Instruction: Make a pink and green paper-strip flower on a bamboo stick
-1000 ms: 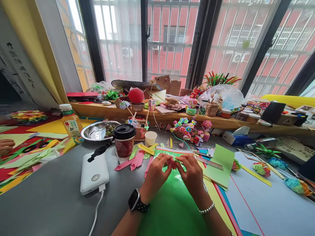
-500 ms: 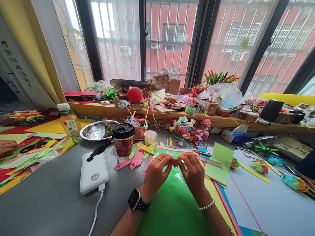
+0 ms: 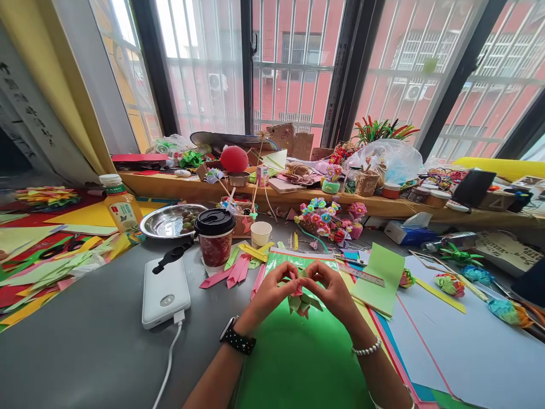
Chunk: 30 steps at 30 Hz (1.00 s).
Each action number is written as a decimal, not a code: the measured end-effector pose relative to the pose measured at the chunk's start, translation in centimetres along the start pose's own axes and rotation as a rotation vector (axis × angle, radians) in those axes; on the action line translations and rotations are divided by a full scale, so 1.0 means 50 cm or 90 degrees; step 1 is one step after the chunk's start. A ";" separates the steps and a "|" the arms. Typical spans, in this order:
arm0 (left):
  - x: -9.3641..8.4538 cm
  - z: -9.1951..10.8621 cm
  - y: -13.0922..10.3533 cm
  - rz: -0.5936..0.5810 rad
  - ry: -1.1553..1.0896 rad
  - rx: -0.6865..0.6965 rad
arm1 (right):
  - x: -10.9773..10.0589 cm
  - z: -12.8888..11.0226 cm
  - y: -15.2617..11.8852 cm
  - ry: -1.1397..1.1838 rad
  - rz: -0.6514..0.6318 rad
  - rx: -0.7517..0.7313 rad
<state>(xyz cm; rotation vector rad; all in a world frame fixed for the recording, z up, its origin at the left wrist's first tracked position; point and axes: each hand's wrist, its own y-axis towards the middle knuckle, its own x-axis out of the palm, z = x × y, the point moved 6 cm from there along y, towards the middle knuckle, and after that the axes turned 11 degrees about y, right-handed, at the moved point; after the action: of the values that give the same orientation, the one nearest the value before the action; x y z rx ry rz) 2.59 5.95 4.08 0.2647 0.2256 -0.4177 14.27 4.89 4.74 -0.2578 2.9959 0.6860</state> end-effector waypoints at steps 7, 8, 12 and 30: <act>0.009 -0.029 0.006 -0.040 -0.063 -0.065 | 0.003 0.012 0.001 0.040 -0.007 0.048; 0.010 -0.030 0.007 -0.045 -0.063 -0.065 | 0.004 0.016 0.001 0.053 -0.013 0.062; 0.006 -0.027 0.006 -0.027 -0.031 -0.054 | 0.001 0.031 0.001 0.075 -0.015 0.092; 0.007 -0.025 0.003 -0.081 -0.103 -0.069 | 0.001 0.036 -0.007 0.178 -0.097 0.169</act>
<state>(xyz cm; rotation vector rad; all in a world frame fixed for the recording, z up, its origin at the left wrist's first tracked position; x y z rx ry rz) 2.76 6.30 2.84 0.1096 0.1058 -0.5488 14.34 5.34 2.95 -0.6025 3.2336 0.2511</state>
